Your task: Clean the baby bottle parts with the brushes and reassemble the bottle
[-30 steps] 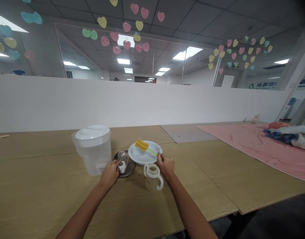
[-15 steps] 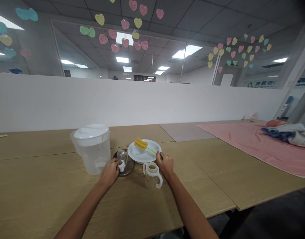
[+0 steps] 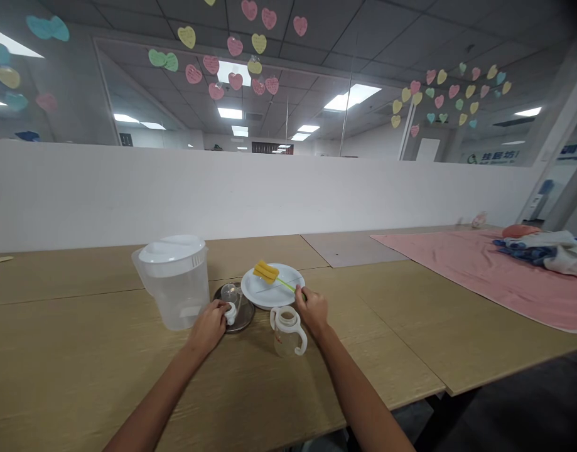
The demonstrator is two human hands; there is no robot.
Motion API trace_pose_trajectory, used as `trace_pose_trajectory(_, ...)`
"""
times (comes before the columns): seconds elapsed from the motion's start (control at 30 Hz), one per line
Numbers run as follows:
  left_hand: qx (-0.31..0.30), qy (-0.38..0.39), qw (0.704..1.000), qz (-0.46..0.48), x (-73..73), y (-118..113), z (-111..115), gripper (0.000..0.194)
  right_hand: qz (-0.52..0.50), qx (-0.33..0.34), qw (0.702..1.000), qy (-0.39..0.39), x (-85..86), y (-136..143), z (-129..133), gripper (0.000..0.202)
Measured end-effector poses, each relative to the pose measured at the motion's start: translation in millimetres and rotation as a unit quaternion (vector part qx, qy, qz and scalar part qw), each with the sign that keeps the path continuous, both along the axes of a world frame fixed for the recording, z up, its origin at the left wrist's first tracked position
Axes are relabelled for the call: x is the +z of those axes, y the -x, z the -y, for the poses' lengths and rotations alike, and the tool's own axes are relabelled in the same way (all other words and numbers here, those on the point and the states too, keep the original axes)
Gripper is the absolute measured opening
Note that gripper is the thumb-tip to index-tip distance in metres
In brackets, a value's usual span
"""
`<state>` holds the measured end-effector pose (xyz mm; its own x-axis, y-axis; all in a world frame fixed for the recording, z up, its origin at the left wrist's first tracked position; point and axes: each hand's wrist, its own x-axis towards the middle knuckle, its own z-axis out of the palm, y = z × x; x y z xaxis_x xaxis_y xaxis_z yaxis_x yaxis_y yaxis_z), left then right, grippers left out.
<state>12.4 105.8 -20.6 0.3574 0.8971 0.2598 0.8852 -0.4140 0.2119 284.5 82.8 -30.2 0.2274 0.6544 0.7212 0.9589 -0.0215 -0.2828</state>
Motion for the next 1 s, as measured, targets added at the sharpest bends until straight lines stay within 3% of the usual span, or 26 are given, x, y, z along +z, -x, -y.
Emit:
trace_pose_trajectory(0.37, -0.005, -0.016, 0.999, -0.046, 3.6, -2.6, 0.1, 0.033, -0.005, -0.005, 1.000, 0.009, -1.0, 0.1, -0.1, 0.050)
trace_pose_trajectory(1.0, 0.003, 0.006, 1.000, 0.022, 3.8, -0.4, -1.5, 0.025, -0.007, 0.005, 1.000, 0.000, -1.0, -1.2, 0.3, 0.055)
